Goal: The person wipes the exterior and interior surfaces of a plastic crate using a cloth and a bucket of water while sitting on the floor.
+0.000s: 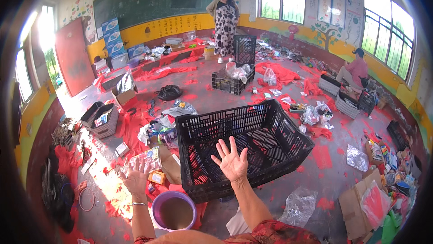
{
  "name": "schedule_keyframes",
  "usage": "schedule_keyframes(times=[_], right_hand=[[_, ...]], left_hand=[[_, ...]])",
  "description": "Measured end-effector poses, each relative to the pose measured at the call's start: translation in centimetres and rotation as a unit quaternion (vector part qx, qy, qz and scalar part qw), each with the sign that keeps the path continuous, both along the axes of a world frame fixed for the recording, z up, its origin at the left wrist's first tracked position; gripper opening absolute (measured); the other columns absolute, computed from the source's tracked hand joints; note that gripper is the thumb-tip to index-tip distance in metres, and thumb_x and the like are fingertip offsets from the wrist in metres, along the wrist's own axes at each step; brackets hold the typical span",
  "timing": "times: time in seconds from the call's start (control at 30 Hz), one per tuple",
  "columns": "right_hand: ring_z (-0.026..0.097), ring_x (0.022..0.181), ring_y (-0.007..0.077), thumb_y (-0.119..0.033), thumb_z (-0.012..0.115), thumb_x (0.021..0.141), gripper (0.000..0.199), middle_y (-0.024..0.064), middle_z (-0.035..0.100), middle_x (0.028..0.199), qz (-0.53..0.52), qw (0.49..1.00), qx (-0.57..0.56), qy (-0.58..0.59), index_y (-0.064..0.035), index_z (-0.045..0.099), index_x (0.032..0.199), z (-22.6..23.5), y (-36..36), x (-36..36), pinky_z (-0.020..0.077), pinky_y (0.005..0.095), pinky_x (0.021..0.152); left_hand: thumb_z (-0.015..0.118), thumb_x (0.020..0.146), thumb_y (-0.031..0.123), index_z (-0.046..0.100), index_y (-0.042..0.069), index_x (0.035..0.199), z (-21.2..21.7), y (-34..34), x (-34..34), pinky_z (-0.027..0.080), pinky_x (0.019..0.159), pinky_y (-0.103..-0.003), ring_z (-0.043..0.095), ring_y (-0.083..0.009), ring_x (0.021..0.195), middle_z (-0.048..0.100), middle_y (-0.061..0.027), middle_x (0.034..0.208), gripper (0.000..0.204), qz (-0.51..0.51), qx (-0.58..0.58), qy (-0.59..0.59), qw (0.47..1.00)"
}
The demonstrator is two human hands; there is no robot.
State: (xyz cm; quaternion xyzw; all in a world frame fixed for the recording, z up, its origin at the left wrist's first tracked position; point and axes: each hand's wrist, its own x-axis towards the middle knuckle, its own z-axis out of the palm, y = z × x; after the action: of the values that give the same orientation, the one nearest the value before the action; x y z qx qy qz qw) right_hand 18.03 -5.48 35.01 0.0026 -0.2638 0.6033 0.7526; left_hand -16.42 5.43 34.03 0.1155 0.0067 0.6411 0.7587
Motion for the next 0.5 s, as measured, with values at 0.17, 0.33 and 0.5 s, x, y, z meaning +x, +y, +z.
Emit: schedule_keyframes(times=[0.17, 0.33, 0.5], right_hand=[[0.012, 0.136, 0.0243, -0.066, 0.042, 0.079, 0.081, 0.0112, 0.008, 0.148, -0.007, 1.000, -0.012, -0.028, -0.0279, 0.009, 0.143, 0.4, 0.6, 0.9, 0.0165, 0.0577, 0.103], [0.012, 0.135, 0.0235, -0.065, 0.042, 0.080, 0.080, 0.0096, 0.007, 0.148, -0.008, 1.000, -0.005, -0.024, -0.0294, 0.008, 0.143, 0.4, 0.2, 1.8, 0.0183, 0.0550, 0.103], [0.011, 0.135, 0.0238, -0.065, 0.043, 0.080, 0.079, 0.0093, 0.007, 0.148, -0.019, 1.000, -0.004, -0.018, -0.0303, 0.010, 0.142, 0.4, 0.0, 2.1, 0.0180, 0.0547, 0.103]], left_hand=[[0.036, 0.083, 0.063, -0.005, 0.027, 0.142, 1.0, -0.4, 1.1, 0.018, 0.096, -0.069, 0.011, -0.0401, 0.133, 0.002, -0.0097, 0.148, 0.080, 0.024, -0.016, 0.030, 0.999], [0.038, 0.083, 0.062, -0.006, 0.025, 0.142, 2.4, -0.3, 1.0, 0.016, 0.096, -0.070, 0.005, -0.0399, 0.134, -0.008, -0.0072, 0.149, 0.083, 0.054, 0.017, 0.045, 0.997], [0.040, 0.083, 0.060, -0.006, 0.027, 0.142, 1.8, 0.2, 0.6, 0.017, 0.095, -0.071, 0.016, -0.0350, 0.134, 0.001, -0.0091, 0.149, 0.082, 0.013, 0.077, 0.034, 0.996]])
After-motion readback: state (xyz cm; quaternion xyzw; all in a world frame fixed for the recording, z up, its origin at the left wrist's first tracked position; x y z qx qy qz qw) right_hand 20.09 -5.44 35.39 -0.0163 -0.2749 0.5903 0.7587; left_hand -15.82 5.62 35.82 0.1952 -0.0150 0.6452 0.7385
